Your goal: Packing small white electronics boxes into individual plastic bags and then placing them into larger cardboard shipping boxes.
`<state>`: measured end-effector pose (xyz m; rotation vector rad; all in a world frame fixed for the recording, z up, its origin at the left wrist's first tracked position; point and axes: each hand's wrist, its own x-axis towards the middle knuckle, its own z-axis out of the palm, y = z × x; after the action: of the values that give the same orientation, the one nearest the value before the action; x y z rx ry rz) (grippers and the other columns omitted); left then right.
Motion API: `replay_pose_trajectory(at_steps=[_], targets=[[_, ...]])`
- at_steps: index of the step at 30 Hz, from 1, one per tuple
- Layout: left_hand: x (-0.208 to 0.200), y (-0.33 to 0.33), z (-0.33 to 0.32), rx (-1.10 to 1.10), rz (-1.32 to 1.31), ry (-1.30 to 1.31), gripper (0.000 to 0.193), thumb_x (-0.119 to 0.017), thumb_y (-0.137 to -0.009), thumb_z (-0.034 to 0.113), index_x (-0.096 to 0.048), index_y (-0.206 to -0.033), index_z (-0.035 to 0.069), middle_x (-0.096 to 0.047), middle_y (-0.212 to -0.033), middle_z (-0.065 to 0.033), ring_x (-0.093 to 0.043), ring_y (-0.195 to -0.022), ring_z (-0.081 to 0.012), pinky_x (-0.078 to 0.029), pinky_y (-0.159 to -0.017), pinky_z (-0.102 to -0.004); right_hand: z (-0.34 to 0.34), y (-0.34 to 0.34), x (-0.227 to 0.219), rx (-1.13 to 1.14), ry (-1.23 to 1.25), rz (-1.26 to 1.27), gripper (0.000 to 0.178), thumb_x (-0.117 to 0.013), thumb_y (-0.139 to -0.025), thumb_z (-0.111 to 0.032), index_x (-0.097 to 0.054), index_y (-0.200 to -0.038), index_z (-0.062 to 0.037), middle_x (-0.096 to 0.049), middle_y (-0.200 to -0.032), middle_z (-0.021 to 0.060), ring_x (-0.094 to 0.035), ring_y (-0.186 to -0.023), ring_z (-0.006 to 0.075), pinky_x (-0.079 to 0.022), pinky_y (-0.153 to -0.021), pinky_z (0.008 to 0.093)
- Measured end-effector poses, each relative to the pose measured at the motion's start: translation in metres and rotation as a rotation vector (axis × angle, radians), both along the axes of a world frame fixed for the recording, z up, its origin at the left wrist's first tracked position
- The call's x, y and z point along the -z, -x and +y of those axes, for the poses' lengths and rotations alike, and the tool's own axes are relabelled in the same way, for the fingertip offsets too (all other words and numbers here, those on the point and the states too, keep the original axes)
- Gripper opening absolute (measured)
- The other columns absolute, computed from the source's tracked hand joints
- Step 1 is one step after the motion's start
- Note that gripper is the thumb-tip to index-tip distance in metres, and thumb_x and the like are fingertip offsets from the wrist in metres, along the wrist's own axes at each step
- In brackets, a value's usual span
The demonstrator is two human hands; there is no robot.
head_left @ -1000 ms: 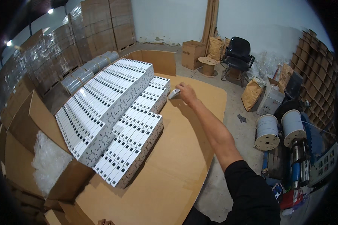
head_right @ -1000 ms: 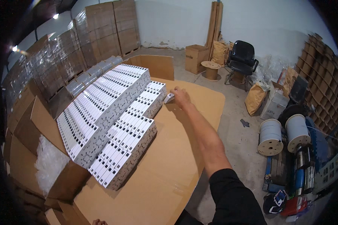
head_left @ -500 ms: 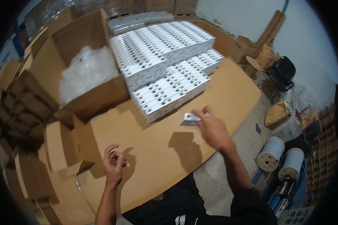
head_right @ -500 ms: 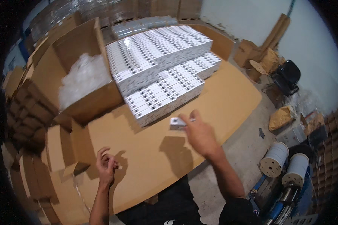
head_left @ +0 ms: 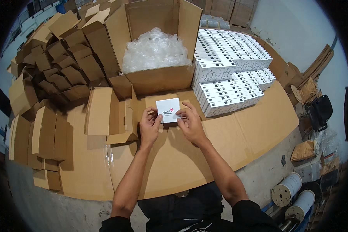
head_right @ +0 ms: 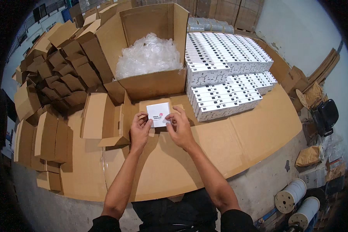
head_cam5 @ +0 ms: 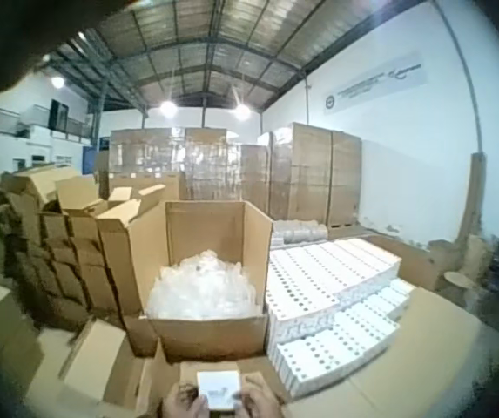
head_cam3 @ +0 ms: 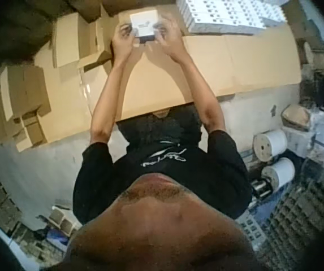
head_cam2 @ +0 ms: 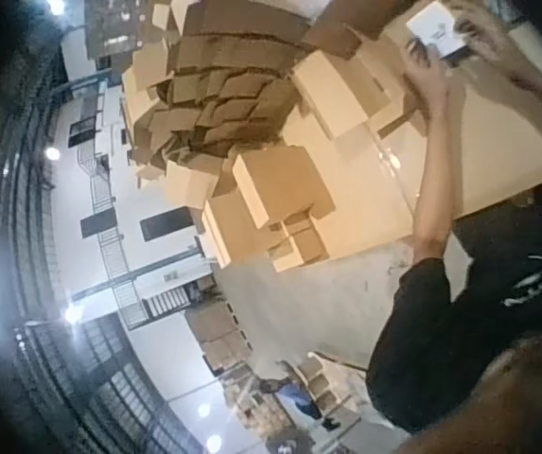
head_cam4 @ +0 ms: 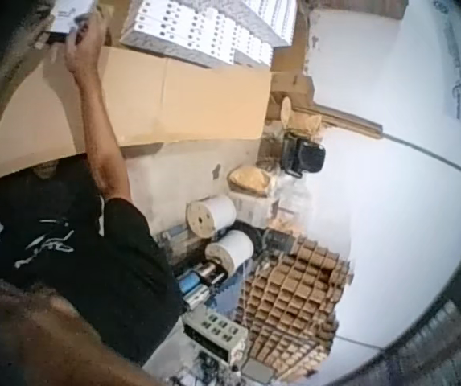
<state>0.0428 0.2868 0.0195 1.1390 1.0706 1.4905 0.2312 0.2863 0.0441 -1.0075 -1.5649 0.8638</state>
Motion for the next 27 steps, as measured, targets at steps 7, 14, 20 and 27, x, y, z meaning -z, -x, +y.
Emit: replay_pose_trajectory(at_steps=[7, 14, 20, 27], targets=[[-0.003, -0.008, 0.003, 0.014, 0.157, -0.046, 0.043, -0.063, -0.093, -0.007, -0.047, -0.132, 0.002, -0.062, -0.12, -0.0145, -0.061, -0.112, -0.0192, -0.051, -0.098, -0.0316, 0.026, -0.012, 0.035, 0.037, 0.071, 0.115, 0.025, -0.064, -0.09, 0.006, -0.049, -0.11, -0.0007, -0.063, -0.094, 0.0092, -0.065, -0.09, 0.0134, -0.053, -0.081, 0.0287], [-0.006, -0.009, -0.001, -0.004, 0.307, -0.038, 0.044, -0.07, -0.088, 0.0, -0.052, -0.128, 0.001, -0.068, -0.117, -0.0152, -0.068, -0.109, -0.0215, -0.053, -0.097, -0.0337, 0.021, -0.014, 0.027, 0.073, 0.088, -0.025, 0.032, -0.065, -0.087, 0.006, -0.047, -0.113, 0.0001, -0.063, -0.098, 0.0137, -0.067, -0.093, 0.0202, -0.053, -0.085, 0.0332], [-0.009, -0.01, -0.003, -0.005, 0.376, -0.047, 0.05, -0.072, -0.087, 0.001, -0.05, -0.131, 0.001, -0.067, -0.12, -0.0161, -0.067, -0.113, -0.0231, -0.052, -0.099, -0.0351, 0.021, -0.017, 0.024, 0.046, 0.145, -0.024, 0.037, -0.065, -0.085, 0.007, -0.046, -0.116, 0.0003, -0.065, -0.107, 0.0167, -0.068, -0.104, 0.0244, -0.053, -0.093, 0.0356], [-0.034, -0.01, -0.021, -0.257, 0.594, -0.369, 0.054, -0.067, -0.089, 0.014, -0.045, -0.135, -0.001, -0.053, -0.13, -0.0202, -0.051, -0.125, -0.0347, -0.039, -0.11, -0.0464, -0.001, -0.03, 0.021, 0.093, 0.02, -0.167, 0.051, -0.054, -0.084, 0.01, -0.041, -0.134, 0.0033, -0.055, -0.134, 0.0252, -0.058, -0.127, 0.0348, -0.045, -0.112, 0.0425]])
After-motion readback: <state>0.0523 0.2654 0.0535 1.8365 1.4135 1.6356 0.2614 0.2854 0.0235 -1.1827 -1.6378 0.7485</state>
